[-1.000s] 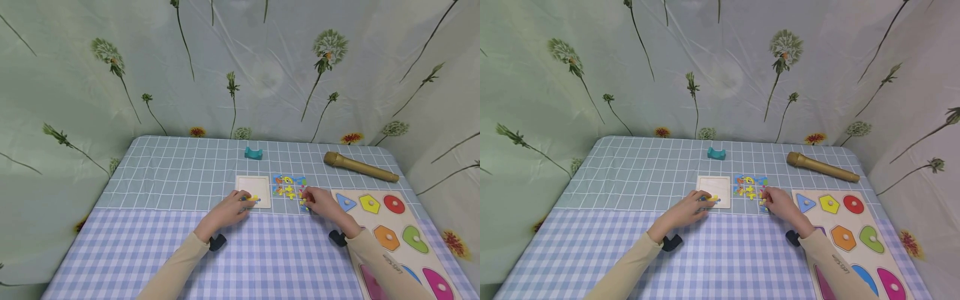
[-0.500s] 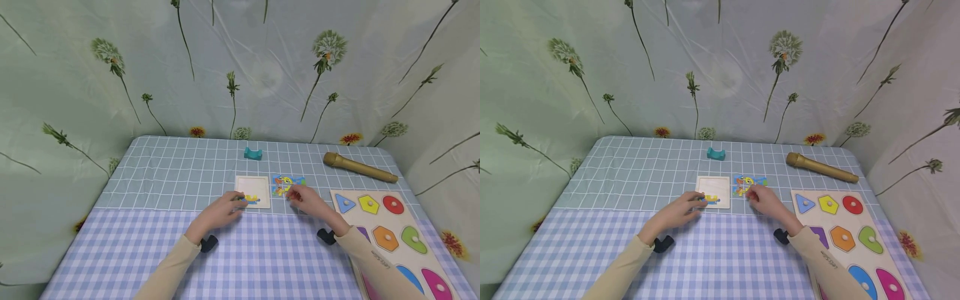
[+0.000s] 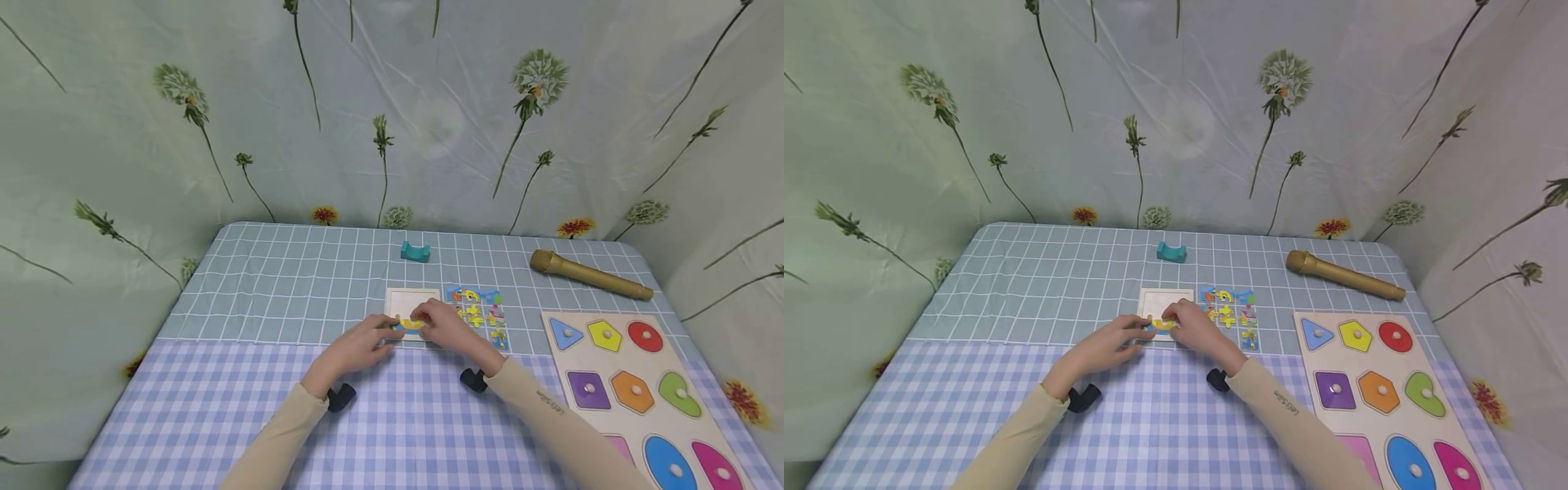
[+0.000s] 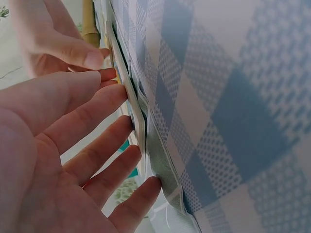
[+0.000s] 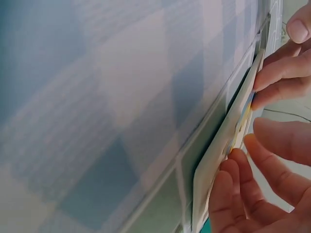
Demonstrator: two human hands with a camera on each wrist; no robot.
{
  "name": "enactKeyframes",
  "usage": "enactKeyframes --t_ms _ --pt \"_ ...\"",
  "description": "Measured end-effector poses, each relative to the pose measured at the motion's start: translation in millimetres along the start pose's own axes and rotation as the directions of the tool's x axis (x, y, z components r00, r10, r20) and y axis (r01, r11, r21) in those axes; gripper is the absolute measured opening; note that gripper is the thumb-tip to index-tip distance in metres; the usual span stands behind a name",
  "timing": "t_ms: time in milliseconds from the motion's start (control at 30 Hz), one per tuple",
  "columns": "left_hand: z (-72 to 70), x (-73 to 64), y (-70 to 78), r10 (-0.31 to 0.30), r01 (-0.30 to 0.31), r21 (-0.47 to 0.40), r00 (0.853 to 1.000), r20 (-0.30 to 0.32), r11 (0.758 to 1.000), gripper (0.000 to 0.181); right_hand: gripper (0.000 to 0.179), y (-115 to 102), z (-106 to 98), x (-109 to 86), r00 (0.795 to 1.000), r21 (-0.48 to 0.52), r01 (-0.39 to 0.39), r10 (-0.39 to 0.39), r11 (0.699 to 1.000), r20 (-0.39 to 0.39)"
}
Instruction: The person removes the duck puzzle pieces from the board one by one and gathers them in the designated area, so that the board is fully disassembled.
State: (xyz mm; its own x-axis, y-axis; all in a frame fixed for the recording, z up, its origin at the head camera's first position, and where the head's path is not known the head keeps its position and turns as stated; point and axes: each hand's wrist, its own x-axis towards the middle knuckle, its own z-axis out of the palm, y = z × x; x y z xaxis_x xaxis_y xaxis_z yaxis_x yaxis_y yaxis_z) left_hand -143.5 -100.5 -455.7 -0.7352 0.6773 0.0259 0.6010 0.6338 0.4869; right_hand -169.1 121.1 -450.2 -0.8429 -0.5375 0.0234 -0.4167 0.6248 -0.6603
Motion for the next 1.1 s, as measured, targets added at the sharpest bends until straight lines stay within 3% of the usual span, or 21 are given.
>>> enactKeyframes --t_ms 200,367,667,833,967,1100 --pt "0.2 0.4 1.1 -0.003 0.003 0.006 1.000 0.003 1.000 0.033 0.024 -3.9 3.7 4.5 0.999 0.003 -0.031 0.031 1.000 -0.011" --pt "0.2 1.2 1.5 -0.002 0.002 0.008 1.000 0.000 1.000 0.032 0.026 -3.7 4.6 6.6 0.998 0.067 -0.057 0.058 0.996 -0.018" --pt "-0.1 0.8 2.1 0.006 -0.006 0.006 1.000 -0.003 1.000 0.032 0.023 2.3 4.6 8.3 0.999 0.158 -0.032 0.036 0.987 -0.024" --pt "0.1 0.8 2.1 -0.006 0.006 -0.006 1.000 0.006 1.000 0.034 0.021 9.9 -9.1 0.5 1.000 0.247 -0.007 0.011 0.969 -0.013" --pt "1.0 0.7 1.0 -0.013 0.013 -0.016 1.000 0.012 1.000 0.034 0.019 21.5 -25.4 -10.6 1.000 0.246 -0.004 0.003 0.969 0.003" --pt "1.4 0.1 0.1 -0.011 0.012 -0.020 1.000 0.012 1.000 0.034 0.016 33.7 -42.0 -25.5 0.998 0.225 -0.055 0.050 0.973 0.025"
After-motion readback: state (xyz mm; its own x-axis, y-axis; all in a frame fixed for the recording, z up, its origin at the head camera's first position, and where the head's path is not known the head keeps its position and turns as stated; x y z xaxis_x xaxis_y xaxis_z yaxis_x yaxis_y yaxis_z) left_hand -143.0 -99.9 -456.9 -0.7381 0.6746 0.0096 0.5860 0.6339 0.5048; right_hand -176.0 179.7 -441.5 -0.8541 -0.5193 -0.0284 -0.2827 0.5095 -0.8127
